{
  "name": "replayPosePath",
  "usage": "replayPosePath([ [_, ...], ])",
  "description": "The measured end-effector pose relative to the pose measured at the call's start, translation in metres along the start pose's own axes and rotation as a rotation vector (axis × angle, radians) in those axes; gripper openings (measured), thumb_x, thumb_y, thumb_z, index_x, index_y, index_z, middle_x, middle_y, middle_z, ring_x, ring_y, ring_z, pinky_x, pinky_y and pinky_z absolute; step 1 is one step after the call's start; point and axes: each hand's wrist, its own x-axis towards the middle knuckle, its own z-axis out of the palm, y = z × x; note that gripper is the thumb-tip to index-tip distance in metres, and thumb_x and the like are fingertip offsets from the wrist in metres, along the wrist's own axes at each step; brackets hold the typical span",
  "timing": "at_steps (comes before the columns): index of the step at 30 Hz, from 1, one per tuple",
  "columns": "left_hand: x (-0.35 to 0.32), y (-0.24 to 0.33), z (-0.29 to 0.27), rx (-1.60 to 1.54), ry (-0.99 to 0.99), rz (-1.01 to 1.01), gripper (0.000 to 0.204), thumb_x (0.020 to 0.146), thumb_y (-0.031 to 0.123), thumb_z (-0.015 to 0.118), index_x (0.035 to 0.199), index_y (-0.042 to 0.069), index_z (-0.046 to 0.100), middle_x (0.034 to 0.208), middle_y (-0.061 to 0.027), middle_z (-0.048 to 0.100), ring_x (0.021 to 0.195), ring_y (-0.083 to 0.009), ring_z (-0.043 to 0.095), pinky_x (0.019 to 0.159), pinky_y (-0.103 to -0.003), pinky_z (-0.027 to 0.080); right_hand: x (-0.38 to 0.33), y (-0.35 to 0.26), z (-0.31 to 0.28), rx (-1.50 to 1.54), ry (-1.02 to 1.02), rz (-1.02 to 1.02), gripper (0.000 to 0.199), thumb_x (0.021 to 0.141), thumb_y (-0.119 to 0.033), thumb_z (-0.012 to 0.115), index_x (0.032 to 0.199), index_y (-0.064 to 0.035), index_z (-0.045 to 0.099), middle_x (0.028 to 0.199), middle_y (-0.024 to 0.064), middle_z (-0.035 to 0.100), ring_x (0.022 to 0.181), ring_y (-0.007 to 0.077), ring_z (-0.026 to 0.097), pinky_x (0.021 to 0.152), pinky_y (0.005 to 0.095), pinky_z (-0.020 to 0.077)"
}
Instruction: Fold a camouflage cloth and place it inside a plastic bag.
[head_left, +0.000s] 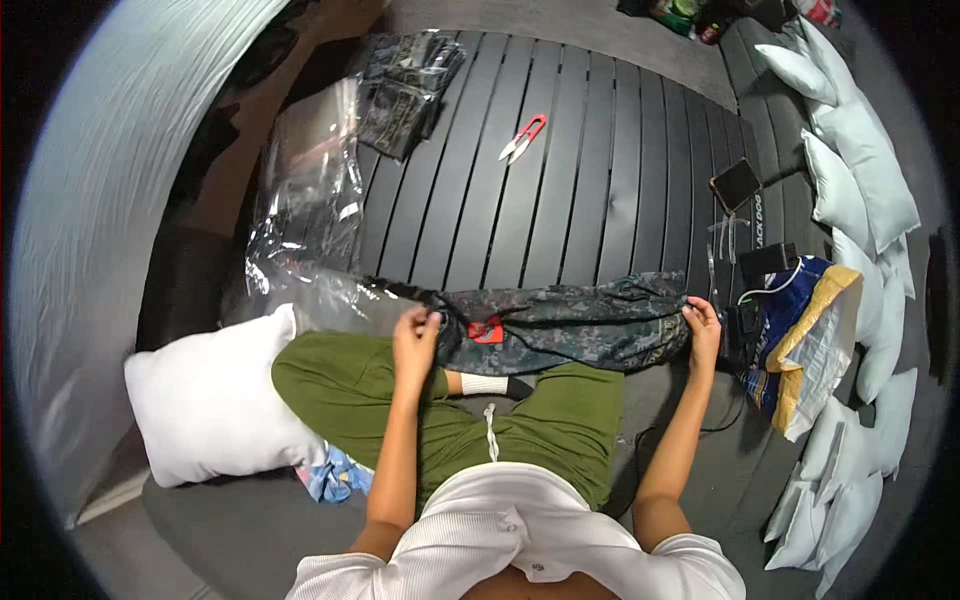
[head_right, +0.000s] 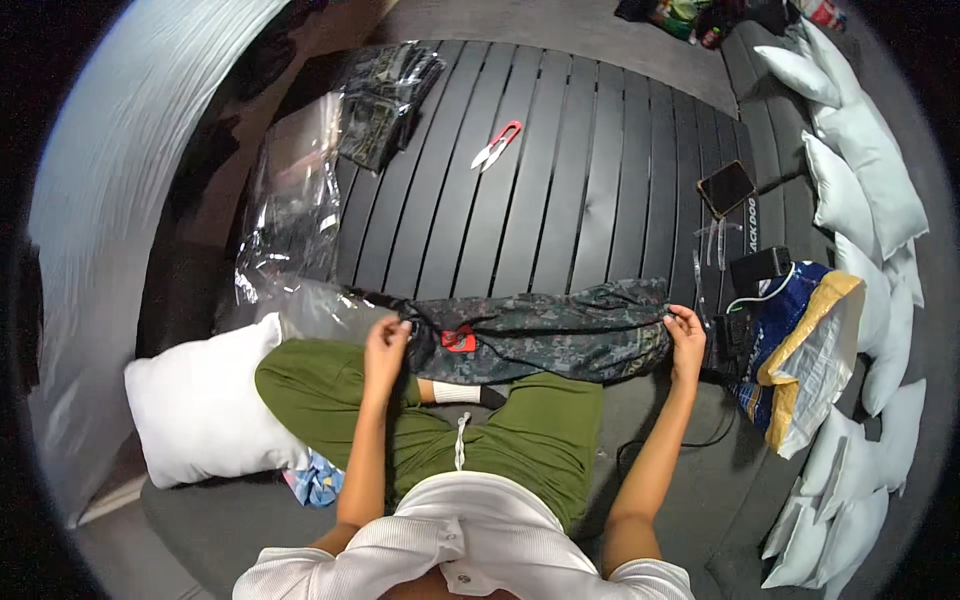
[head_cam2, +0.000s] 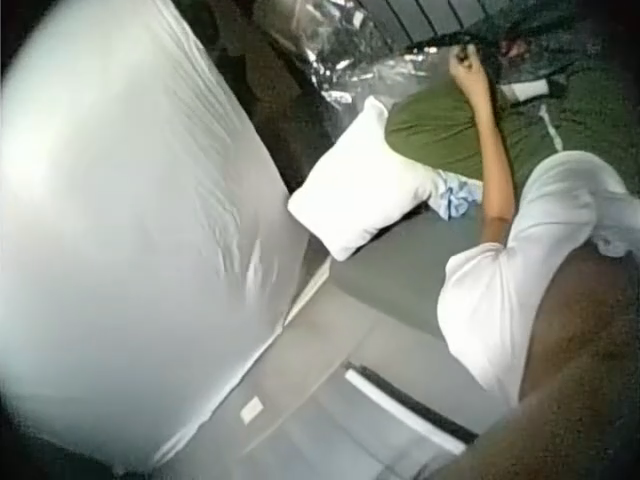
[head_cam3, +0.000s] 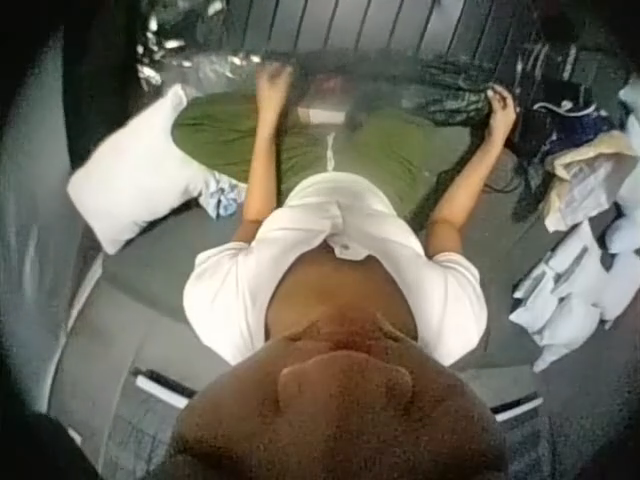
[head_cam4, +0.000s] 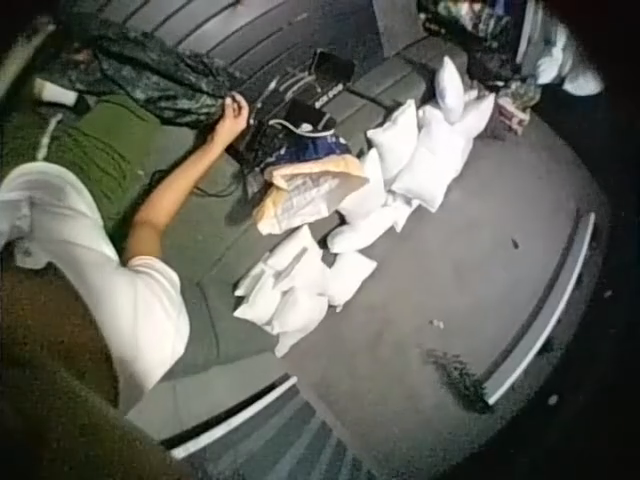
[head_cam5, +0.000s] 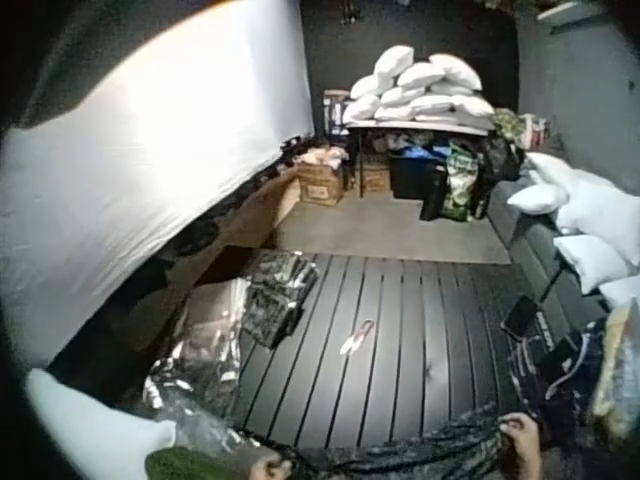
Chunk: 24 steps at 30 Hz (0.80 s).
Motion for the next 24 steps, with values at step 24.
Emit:
replayPosePath([
  [24, -0.082, 0.025, -0.154, 0.225, -0.458, 0.076, 0.055, 0.075, 0.004, 0.060, 0.126, 0.006, 0.042, 0.114, -0.0122, 0.055, 0.098, -0.0195, 0.053, 0.088, -0.029, 0.039, -0.095, -0.023, 0.022, 0.053, -0.342, 0.314, 0.013, 0.077, -0.002, 0.061, 0.087, -0.0098, 0.058, 0.081, -0.0075, 0.054, 0.066, -0.0004, 0.046, 0.056, 0.0137, 0.0348],
])
